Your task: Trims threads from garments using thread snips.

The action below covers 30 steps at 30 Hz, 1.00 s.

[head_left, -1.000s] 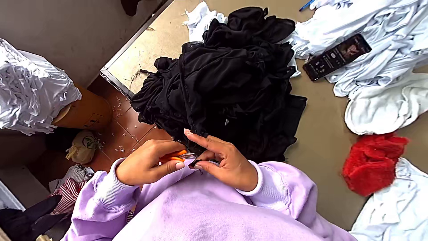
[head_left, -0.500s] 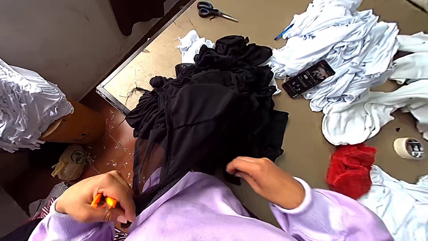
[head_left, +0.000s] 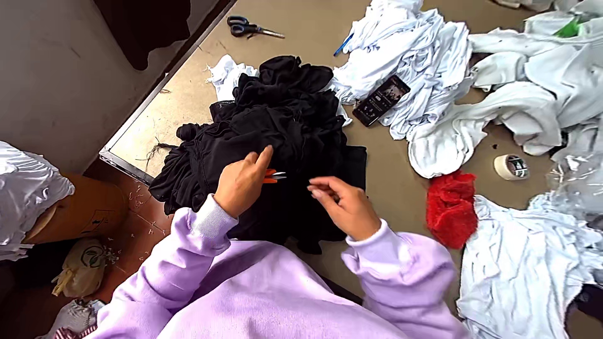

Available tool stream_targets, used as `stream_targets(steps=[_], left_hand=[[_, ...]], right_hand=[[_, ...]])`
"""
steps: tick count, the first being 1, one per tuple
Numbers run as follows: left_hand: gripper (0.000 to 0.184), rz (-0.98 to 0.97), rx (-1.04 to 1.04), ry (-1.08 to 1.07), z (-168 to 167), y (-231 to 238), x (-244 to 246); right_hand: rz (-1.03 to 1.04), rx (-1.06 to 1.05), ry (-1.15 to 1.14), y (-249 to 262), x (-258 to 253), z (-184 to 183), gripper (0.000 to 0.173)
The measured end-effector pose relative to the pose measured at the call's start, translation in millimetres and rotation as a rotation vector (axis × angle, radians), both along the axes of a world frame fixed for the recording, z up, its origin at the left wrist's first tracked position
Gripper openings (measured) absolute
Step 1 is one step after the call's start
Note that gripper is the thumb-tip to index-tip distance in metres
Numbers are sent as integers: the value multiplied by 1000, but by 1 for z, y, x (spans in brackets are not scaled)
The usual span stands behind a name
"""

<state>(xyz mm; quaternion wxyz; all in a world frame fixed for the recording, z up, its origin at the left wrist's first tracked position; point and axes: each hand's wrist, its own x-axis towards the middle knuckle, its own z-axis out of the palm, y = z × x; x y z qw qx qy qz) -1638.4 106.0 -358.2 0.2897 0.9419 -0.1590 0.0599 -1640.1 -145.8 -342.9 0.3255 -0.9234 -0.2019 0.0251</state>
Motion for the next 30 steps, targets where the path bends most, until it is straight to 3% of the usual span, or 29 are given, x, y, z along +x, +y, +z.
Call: stream_targets(steps=[2,3,5,7,9,12,15,19,23,26,30], left_hand=[[14,-163,23,122,9,-4,1],[7,-297,18,204,16,-4,-7],[3,-567,6,390,18,-6,-29],[8,-731,-19,585,8,-8,-44],[11,-697,-76,644,-3,-6,-51],[10,-499,-282,335,-7,7,-57],[13,-343,-524,85,3,20,-50],[17,-101,-636,-79,11,20,-34],[40,-254,-675,-119,26,-7,-19],[13,-338,-669,-165,32,-25,-16],[7,-373,-652,-116,30,-11,-12]], right_hand=[[-151,103,32,30,41,-3,36],[-204,97,58,40,57,-5,46],[-258,71,168,49,76,-11,71],[-237,80,261,50,77,-21,79],[-169,156,261,45,68,-31,64],[-78,352,30,34,42,-35,35],[-16,493,-145,23,22,-21,18],[17,671,-164,16,2,-5,24],[15,671,-208,25,-17,6,28],[17,591,-282,35,-29,6,27],[70,613,-226,35,-35,2,18]])
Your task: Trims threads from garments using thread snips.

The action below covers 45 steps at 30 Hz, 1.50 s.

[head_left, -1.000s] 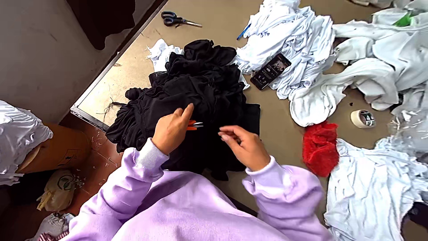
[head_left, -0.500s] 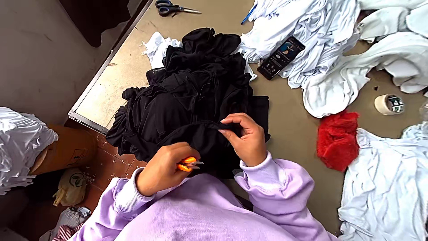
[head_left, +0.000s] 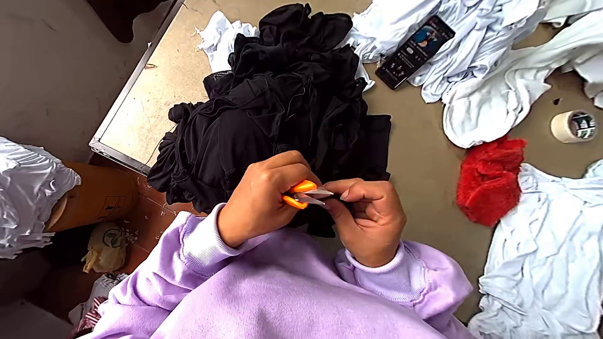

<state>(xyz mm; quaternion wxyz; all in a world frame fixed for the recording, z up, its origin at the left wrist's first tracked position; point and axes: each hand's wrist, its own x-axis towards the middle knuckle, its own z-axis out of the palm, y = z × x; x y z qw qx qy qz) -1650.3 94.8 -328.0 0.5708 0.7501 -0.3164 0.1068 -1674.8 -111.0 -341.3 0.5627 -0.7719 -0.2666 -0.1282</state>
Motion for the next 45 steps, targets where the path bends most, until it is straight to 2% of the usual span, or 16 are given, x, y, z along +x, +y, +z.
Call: stream_targets(steps=[2,4,9,12,16,25,29,31,33,35,37,39,40,41,42,45], left_hand=[[7,-18,56,-19,-1,9,3],[9,-19,66,-47,0,11,4],[20,48,-27,66,3,14,0],[39,-25,118,180,7,24,-9],[36,-67,334,130,4,21,-14],[30,-102,186,90,-7,4,-5],[53,-70,357,137,-20,27,-15],[38,70,488,103,-34,45,-21],[22,168,576,75,-49,61,-24],[17,211,607,68,-60,67,-27],[16,232,592,81,-65,69,-30],[18,256,538,97,-66,68,-32],[18,272,505,95,-65,66,-31],[19,283,474,86,-64,62,-29],[19,281,450,78,-62,57,-26],[37,184,486,96,-58,33,-17]], right_hand=[[125,10,57,-2,1,2,2],[223,12,123,-1,2,6,13],[293,81,212,-4,2,8,19],[247,126,246,-10,0,5,30],[227,143,231,-12,-2,4,37],[197,76,179,-16,0,1,38],[34,102,138,-47,1,5,46],[-136,91,115,-78,1,2,54],[-339,-81,128,-111,-8,-3,57],[-425,-502,238,-147,-30,-4,41],[-181,-949,552,-182,-60,-5,24],[252,-1284,1221,-186,-77,-6,28],[411,-1374,1408,-179,-83,-14,31],[479,-1376,1447,-173,-89,-19,32],[451,-1299,1353,-167,-95,-21,30],[59,-922,661,-135,-99,-38,21]])
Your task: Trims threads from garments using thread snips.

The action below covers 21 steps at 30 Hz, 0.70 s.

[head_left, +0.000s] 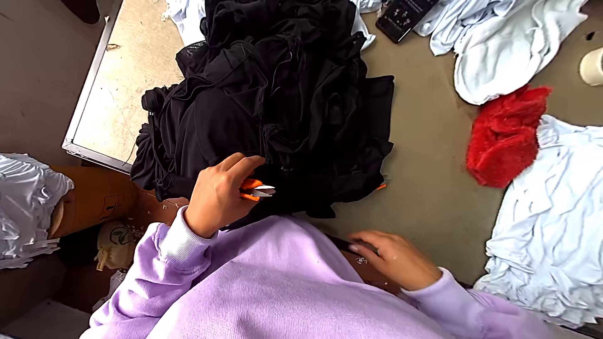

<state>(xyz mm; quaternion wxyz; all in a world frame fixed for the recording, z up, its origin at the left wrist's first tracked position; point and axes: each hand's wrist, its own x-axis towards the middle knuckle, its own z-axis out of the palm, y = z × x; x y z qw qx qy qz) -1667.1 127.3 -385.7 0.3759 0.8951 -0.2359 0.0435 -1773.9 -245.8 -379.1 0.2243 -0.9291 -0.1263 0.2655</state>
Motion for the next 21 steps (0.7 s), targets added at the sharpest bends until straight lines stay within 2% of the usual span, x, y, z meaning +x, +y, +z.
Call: stream_targets(steps=[1,3,5,7,8,11,12,14,16,17,19,21], left_hand=[[39,-35,33,25,0,-9,3],[22,-81,38,30,-5,-24,9],[14,-131,-71,64,-3,-29,11],[14,-221,-274,123,9,-27,12],[13,-269,-359,143,19,-24,11],[10,-353,-522,175,45,1,8],[9,-344,-558,190,50,13,6],[5,-308,-625,244,52,32,1],[3,-281,-627,299,47,40,-5],[3,-274,-607,319,44,40,-8],[6,-254,-523,330,36,33,-11],[9,-184,-378,285,29,24,-13]], right_hand=[[-46,66,-215,18,10,-6,22],[-121,208,-491,53,34,-10,25],[-148,363,-615,83,58,-6,28],[-100,448,-647,103,76,-3,41],[-71,450,-679,108,81,-3,39],[26,406,-873,99,79,-7,18],[58,399,-929,87,75,-9,19],[131,389,-885,64,65,-9,29],[148,387,-628,53,55,-9,54],[111,421,-527,51,50,-13,56],[-112,443,-505,48,44,-21,41],[-338,191,-550,33,49,-31,23]])
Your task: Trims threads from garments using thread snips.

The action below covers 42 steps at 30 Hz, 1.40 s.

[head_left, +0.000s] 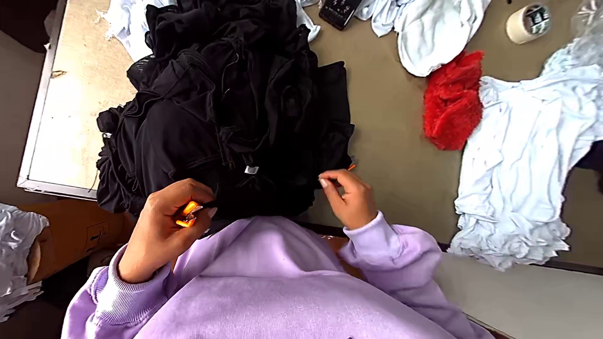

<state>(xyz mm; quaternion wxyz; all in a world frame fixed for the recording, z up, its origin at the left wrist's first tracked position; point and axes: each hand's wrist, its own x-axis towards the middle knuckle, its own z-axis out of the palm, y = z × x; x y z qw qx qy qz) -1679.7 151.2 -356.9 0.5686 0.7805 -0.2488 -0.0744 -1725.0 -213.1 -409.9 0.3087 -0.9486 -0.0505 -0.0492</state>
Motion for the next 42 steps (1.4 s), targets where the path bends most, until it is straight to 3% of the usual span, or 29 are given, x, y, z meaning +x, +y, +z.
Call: stream_targets(steps=[2,4,6,10,12,14,17,20,22,24,26,28,32,37,42], left_hand=[[14,52,191,-56,-6,-4,-2],[19,79,297,-73,-10,-5,-2],[24,85,296,-52,-12,-6,-2],[35,108,290,-77,-14,-8,0],[30,124,292,-119,-16,-8,1],[21,136,282,-150,-17,-9,1],[14,122,277,-166,-19,-15,3],[14,95,240,-163,-17,-21,5],[13,108,189,-141,-15,-22,3],[12,121,79,-106,-12,-21,2],[10,122,-37,-77,-9,-21,0],[9,124,-122,-68,-7,-21,-2],[8,128,-175,-112,-6,-11,-5],[8,154,-128,-130,-8,0,-4],[12,148,86,-231,-14,-4,2]], right_hand=[[-169,-215,203,-29,8,-17,23],[-194,-280,277,-61,9,-46,42],[-111,-230,144,-87,4,-69,46],[59,-314,-79,-128,-8,-79,36],[9,-386,-78,-156,-7,-69,35],[-228,-366,12,-176,9,-46,41],[-568,-373,-60,-185,58,-16,46],[-689,-276,-178,-160,113,22,70],[-526,-37,-264,-110,135,36,66],[-67,257,-254,-30,126,41,49],[432,308,-169,47,104,40,54],[673,269,-124,96,83,29,48],[641,403,-54,106,77,20,18],[576,791,193,78,66,42,16],[507,816,296,72,46,55,14]])
